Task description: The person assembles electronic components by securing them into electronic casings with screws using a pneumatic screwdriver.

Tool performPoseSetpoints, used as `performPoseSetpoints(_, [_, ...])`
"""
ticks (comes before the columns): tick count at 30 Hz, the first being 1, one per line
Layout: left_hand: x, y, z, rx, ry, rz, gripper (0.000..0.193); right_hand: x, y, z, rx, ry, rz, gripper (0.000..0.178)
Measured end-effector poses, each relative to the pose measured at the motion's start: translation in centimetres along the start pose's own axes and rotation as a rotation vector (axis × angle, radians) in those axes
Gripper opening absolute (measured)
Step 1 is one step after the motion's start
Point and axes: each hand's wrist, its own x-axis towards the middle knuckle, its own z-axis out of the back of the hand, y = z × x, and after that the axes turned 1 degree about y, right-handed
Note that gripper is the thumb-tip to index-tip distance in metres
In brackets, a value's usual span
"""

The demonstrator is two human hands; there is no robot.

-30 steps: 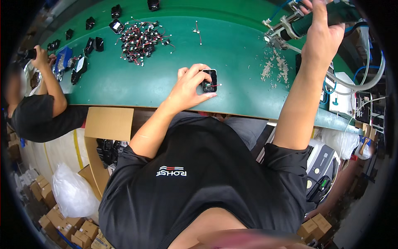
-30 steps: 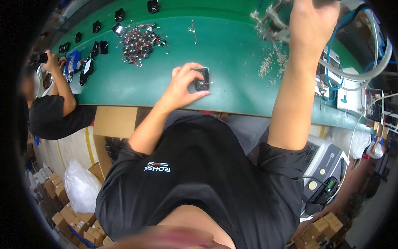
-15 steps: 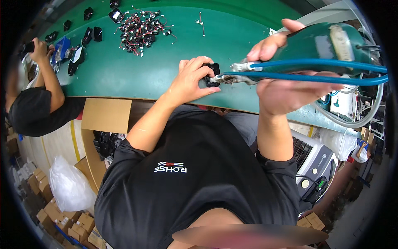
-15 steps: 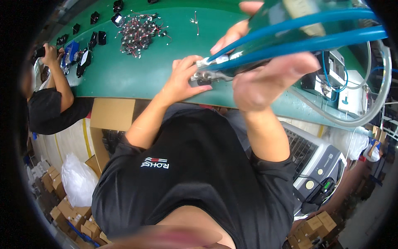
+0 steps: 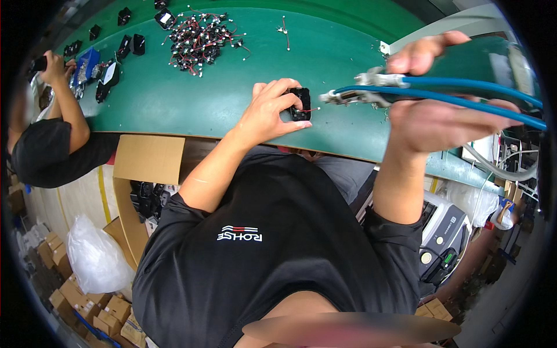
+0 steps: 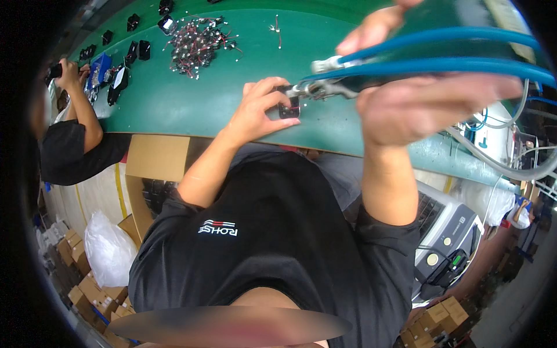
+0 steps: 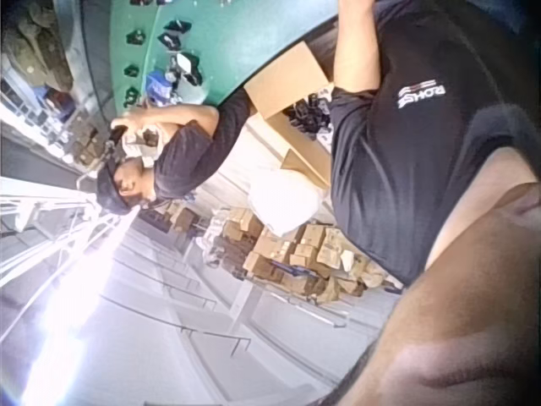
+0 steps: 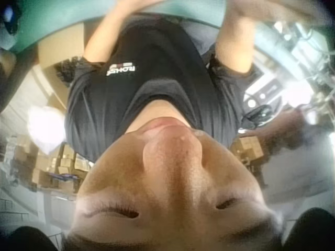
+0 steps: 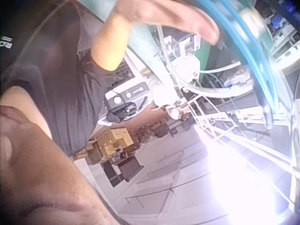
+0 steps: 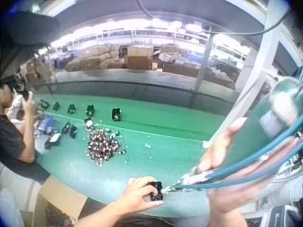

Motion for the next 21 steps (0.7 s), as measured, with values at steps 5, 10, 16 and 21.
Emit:
performPoseSetpoints(5, [0.1,0.0,0.1,-0.012,-0.008,-0.005,0.039,3.7,5.7,1.6,-0.188,0.02,-0.058,0.122])
performPoseSetpoints(10, [0.2,-0.1,0.3,-0.011,0.029,0.008,0.039,2.5,3.5,-0.1,-0.073,0.08,-0.033,0.125])
performPoseSetpoints(16, [0.1,-0.1,0.0,-0.033,0.004,0.02,0.04,-1.9,-2.8,-2.5,0.042,-0.087,-0.07,0.127])
performPoseSetpoints(21, [0.2,-0.4,0.1,-0.035,0.006,0.023,0.041,-3.4,-4.5,-4.1,-0.076,-0.464,-0.213,0.125])
